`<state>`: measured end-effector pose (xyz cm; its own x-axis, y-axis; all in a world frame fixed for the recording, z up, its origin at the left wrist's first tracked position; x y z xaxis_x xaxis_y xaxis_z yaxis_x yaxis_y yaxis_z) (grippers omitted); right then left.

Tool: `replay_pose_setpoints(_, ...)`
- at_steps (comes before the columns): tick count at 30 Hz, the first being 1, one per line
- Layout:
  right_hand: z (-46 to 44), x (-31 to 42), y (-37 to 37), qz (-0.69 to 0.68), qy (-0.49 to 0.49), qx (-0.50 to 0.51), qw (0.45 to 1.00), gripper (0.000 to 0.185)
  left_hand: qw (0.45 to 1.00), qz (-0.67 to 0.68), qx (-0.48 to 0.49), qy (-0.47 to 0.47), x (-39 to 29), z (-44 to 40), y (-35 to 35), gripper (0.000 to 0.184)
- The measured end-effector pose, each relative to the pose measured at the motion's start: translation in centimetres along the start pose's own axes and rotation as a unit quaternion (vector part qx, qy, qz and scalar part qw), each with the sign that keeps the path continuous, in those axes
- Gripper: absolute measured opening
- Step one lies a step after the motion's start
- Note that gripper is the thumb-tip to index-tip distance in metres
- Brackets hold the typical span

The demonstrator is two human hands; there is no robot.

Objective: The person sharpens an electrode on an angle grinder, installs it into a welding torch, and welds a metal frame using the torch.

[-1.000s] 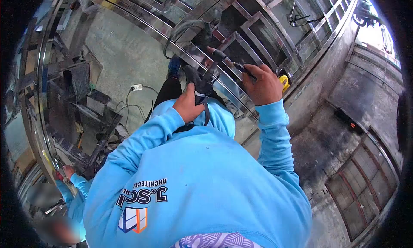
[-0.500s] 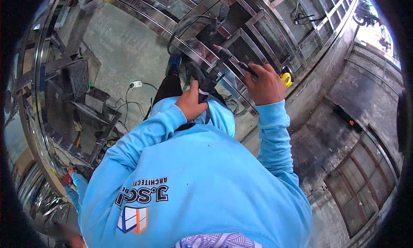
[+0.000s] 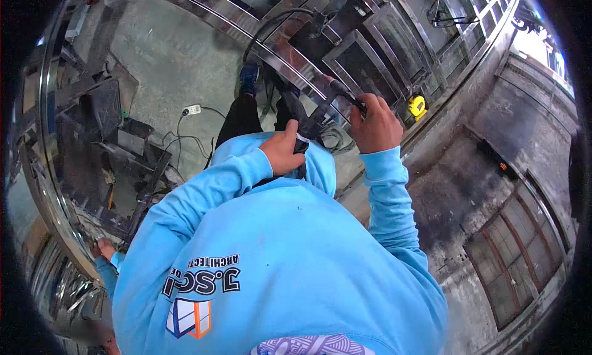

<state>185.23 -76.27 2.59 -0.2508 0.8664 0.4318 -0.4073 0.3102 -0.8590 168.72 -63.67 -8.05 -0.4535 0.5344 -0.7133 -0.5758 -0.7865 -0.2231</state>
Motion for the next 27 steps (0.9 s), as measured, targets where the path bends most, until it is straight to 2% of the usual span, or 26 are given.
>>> replay_pose_setpoints(2,0.4,0.2,0.3,0.021,0.006,-0.002,1.0,0.018,0.999,0.007,0.03,0.008,0.2,0.0,0.5,0.09)
replay_pose_setpoints(5,0.6,-0.2,1.0,0.054,0.018,0.031,0.998,0.019,0.999,-0.026,0.03,0.029,0.5,0.1,0.9,0.091)
replay_pose_setpoints(8,0.6,-0.9,2.0,0.088,0.05,0.065,0.993,0.021,0.997,0.018,0.069,0.037,1.3,-0.4,1.9,0.091)
replay_pose_setpoints(14,0.4,-0.8,2.6,0.031,0.063,0.064,0.995,0.021,0.993,0.013,0.114,0.034,1.8,-0.8,1.6,0.089)
replay_pose_setpoints(17,0.3,-1.1,3.3,0.042,0.044,0.069,0.996,0.021,0.993,0.007,0.114,0.042,2.3,-1.0,1.5,0.097)
replay_pose_setpoints(20,0.3,-1.4,3.9,0.099,0.077,0.084,0.989,0.02,0.99,0.025,0.138,0.029,2.2,-0.9,0.7,0.097)
replay_pose_setpoints(21,0.2,-1.4,4.1,0.133,0.107,0.093,0.981,0.021,0.991,0.024,0.13,0.019,2.8,-1.0,1.0,0.089)
replay_pose_setpoints(22,0.4,-2.0,4.5,0.137,0.093,0.102,0.981,0.022,0.993,0.042,0.064,0.085,4.3,-2.1,2.8,0.09)
replay_pose_setpoints(24,-0.1,-1.3,3.9,0.089,0.111,0.104,0.984,0.026,0.993,0.041,0.059,0.097,5.6,-2.7,3.9,0.084)
replay_pose_setpoints(27,-0.4,-1.2,3.5,0.041,0.111,0.099,0.988,0.022,0.988,0.018,0.156,0.01,2.1,-1.1,-0.1,0.072)
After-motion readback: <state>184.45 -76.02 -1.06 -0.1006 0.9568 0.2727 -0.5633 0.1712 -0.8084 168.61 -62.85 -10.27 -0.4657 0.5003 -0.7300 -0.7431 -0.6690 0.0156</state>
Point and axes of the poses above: each hand's wrist, its own z-axis away from the middle knuckle, its own y-axis out of the palm, x = y × z, the point moved 7 cm from there along -z, towards the middle knuckle, and after that the axes turned 15 degrees about -z, right-handed, at the moved point
